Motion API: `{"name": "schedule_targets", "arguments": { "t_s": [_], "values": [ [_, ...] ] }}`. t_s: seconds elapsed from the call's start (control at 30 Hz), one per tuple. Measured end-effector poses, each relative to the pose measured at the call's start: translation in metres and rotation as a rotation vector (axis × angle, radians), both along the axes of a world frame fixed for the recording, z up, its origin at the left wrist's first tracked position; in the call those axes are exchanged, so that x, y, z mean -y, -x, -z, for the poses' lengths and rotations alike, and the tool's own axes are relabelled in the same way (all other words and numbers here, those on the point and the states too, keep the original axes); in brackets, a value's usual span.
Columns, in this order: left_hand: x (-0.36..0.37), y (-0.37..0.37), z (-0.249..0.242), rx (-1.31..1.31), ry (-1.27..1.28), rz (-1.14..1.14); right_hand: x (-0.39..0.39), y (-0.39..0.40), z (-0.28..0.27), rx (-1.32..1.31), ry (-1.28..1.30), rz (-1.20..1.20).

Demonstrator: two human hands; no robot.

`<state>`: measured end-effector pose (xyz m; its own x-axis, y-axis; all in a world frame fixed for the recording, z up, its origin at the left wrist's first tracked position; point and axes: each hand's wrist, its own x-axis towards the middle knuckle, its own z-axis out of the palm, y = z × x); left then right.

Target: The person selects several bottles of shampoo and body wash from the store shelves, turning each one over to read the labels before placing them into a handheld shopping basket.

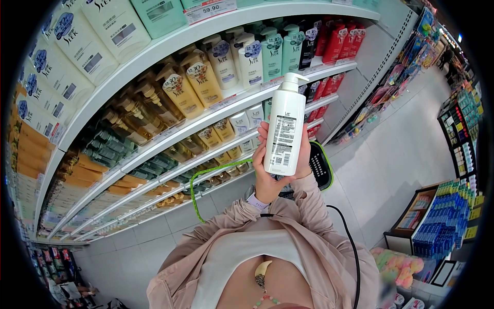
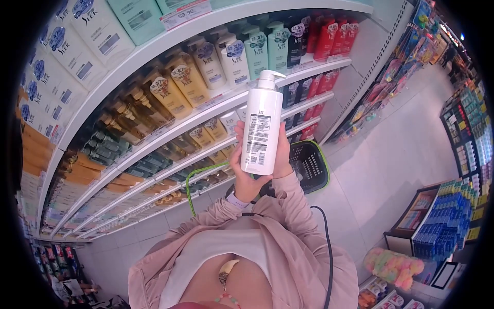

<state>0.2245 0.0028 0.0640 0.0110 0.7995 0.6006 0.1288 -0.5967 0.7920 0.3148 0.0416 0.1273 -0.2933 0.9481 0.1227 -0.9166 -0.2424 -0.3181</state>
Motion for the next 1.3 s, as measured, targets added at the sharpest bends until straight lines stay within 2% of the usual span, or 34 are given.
{"name": "schedule_targets", "arguments": {
  "t_s": [0.27, 0.33, 0.4, 0.47, 0.5, 0.53, 0.6, 0.63, 0.67, 0.73, 0.77, 0.87, 0.9, 0.93, 1.0, 1.07, 1.13, 1.23, 1.3],
  "values": [
    [-0.004, -0.011, 0.022, 0.057, 0.19, 0.082, -0.013, -0.016, 0.036, 0.106, 0.045, 0.027],
    [-0.006, -0.016, 0.035, 0.275, 0.419, 0.186, -0.017, -0.022, 0.057, 0.221, 0.04, 0.072],
    [-0.009, -0.018, 0.041, 0.306, 0.42, 0.143, -0.016, -0.028, 0.076, 0.209, 0.087, 0.12],
    [-0.015, -0.012, 0.039, 0.064, 0.624, 0.196, -0.013, -0.037, 0.103, 0.376, 0.203, 0.178],
    [-0.017, -0.018, 0.049, 0.183, 0.629, 0.202, -0.009, -0.039, 0.103, 0.494, 0.302, 0.208],
    [-0.017, -0.02, 0.061, 0.177, 0.639, 0.204, -0.007, -0.041, 0.108, 0.488, 0.312, 0.21],
    [-0.015, -0.023, 0.081, 0.171, 0.863, 0.261, -0.003, -0.044, 0.123, 0.745, 0.269, 0.246],
    [-0.014, -0.022, 0.089, 0.22, 1.036, 0.404, -0.002, -0.047, 0.131, 0.774, 0.291, 0.208],
    [-0.012, -0.022, 0.098, 0.213, 1.057, 0.405, -0.002, -0.048, 0.141, 0.767, 0.312, 0.207],
    [-0.009, -0.024, 0.114, 0.329, 1.393, 0.366, -0.001, -0.051, 0.171, 0.892, 0.385, 0.156],
    [-0.008, -0.025, 0.123, 0.325, 1.461, 0.35, 0.002, -0.054, 0.187, 0.877, 0.403, 0.122],
    [-0.004, -0.019, 0.157, 0.294, 1.47, 0.438, 0.013, -0.065, 0.204, 0.942, 0.403, 0.02],
    [-0.001, -0.019, 0.157, 0.059, 1.369, 0.476, 0.017, -0.069, 0.19, 1.039, 0.497, -0.049],
    [0.005, -0.021, 0.171, 0.045, 1.406, 0.485, 0.024, -0.072, 0.206, 1.023, 0.537, -0.053],
    [0.015, -0.023, 0.2, 0.486, 1.74, 0.311, 0.034, -0.078, 0.259, 0.994, 0.427, -0.154],
    [0.021, -0.031, 0.208, 0.446, 1.84, 0.245, 0.052, -0.08, 0.324, 1.207, 0.458, -0.171],
    [0.026, -0.039, 0.226, 0.42, 1.897, 0.242, 0.058, -0.09, 0.325, 1.159, 0.581, -0.265],
    [0.027, -0.052, 0.26, 0.345, 1.949, 0.255, 0.064, -0.101, 0.356, 1.188, 0.699, -0.31],
    [0.024, -0.059, 0.291, 0.237, 1.991, 0.252, 0.056, -0.116, 0.375, 1.04, 0.816, -0.426]
  ]
}}
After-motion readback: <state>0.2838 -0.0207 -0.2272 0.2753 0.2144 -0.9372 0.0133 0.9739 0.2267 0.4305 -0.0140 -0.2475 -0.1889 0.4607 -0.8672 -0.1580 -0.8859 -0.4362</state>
